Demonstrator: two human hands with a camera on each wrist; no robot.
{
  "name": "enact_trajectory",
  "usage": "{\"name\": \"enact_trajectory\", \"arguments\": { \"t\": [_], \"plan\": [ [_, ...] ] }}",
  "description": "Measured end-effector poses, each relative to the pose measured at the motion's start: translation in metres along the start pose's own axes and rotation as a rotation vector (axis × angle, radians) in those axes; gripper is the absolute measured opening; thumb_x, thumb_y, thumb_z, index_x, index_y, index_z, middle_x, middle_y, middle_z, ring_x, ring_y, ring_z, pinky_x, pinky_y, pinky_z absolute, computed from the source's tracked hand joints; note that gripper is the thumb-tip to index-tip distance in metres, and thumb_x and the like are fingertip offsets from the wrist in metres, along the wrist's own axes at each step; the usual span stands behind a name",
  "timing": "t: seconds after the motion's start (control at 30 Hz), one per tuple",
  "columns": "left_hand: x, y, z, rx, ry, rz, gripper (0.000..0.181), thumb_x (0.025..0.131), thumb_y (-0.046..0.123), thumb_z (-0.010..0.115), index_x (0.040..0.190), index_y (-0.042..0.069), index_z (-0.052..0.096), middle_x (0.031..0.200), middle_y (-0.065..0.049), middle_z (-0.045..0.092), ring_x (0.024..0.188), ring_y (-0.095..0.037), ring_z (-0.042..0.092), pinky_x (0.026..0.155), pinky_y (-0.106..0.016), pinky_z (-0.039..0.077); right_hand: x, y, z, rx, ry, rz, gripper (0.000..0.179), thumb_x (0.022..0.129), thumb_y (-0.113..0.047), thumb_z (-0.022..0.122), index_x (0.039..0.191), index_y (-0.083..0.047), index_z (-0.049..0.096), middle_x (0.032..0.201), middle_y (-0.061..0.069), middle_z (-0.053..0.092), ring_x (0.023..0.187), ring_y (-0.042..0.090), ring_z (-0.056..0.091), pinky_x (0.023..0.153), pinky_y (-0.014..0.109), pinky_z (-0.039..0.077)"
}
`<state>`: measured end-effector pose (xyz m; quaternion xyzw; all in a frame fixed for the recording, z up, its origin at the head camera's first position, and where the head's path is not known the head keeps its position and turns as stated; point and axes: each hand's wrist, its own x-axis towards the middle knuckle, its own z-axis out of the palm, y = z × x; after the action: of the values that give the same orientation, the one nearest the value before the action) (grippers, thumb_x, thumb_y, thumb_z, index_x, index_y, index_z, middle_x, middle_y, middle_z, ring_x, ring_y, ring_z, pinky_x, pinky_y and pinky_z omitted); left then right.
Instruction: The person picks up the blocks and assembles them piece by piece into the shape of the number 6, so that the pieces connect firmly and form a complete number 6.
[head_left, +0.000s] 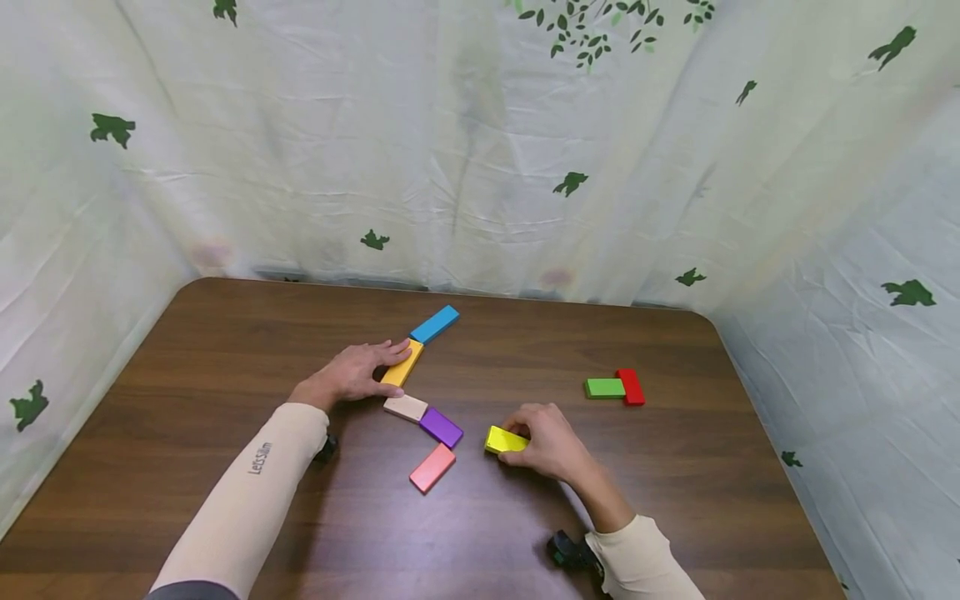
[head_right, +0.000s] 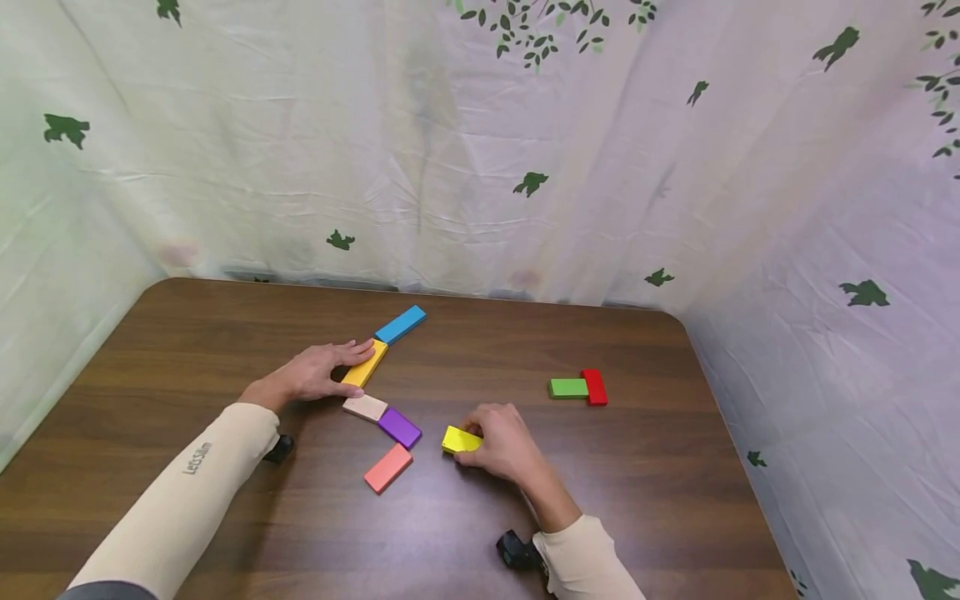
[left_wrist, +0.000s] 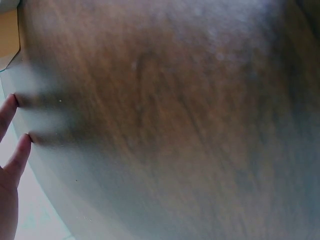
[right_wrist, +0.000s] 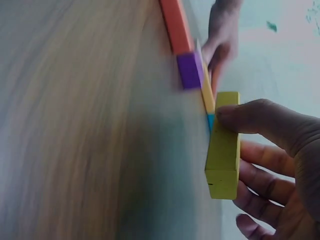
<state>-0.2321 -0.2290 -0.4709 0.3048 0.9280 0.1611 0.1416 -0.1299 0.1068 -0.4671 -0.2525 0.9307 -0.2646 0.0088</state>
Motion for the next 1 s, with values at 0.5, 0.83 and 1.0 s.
{"name": "enact_trajectory", "arguments": {
  "t": [0.5, 0.83, 1.0],
  "plan": [
    [0.001, -0.002, 0.002, -0.008, -0.005, -0.024, 0.079, 0.088, 0.051, 0.063, 0.148, 0.008, 0.035, 0.156, -0.011, 0.028, 0.140, -0.039, 0.029, 0.109, -0.060, 0.023, 0.033, -0.061, 0.022, -0.043, -0.007, -0.107, 0.030, 0.069, -0.035, 0.085, 0.088, -0.013, 0.076, 0.073, -0.010, 0.063, 0.072, 0.006, 0.049, 0.071, 0.026, 0.037],
    [0.001, -0.004, 0.002, -0.024, -0.012, -0.035, 0.081, 0.087, 0.051, 0.064, 0.149, 0.009, 0.033, 0.156, -0.010, 0.027, 0.141, -0.039, 0.028, 0.109, -0.061, 0.023, 0.051, -0.093, 0.042, -0.116, -0.074, -0.168, 0.031, 0.071, -0.038, 0.084, 0.092, -0.017, 0.076, 0.074, -0.013, 0.062, 0.073, 0.004, 0.049, 0.075, 0.023, 0.036],
    [0.001, -0.004, 0.002, -0.022, -0.006, -0.013, 0.079, 0.088, 0.049, 0.064, 0.148, 0.008, 0.034, 0.156, -0.010, 0.028, 0.140, -0.039, 0.029, 0.109, -0.061, 0.024, 0.057, -0.103, 0.052, -0.153, -0.073, -0.194, 0.031, 0.071, -0.040, 0.084, 0.092, -0.018, 0.076, 0.072, -0.016, 0.061, 0.074, 0.003, 0.049, 0.078, 0.023, 0.036]
  ]
}}
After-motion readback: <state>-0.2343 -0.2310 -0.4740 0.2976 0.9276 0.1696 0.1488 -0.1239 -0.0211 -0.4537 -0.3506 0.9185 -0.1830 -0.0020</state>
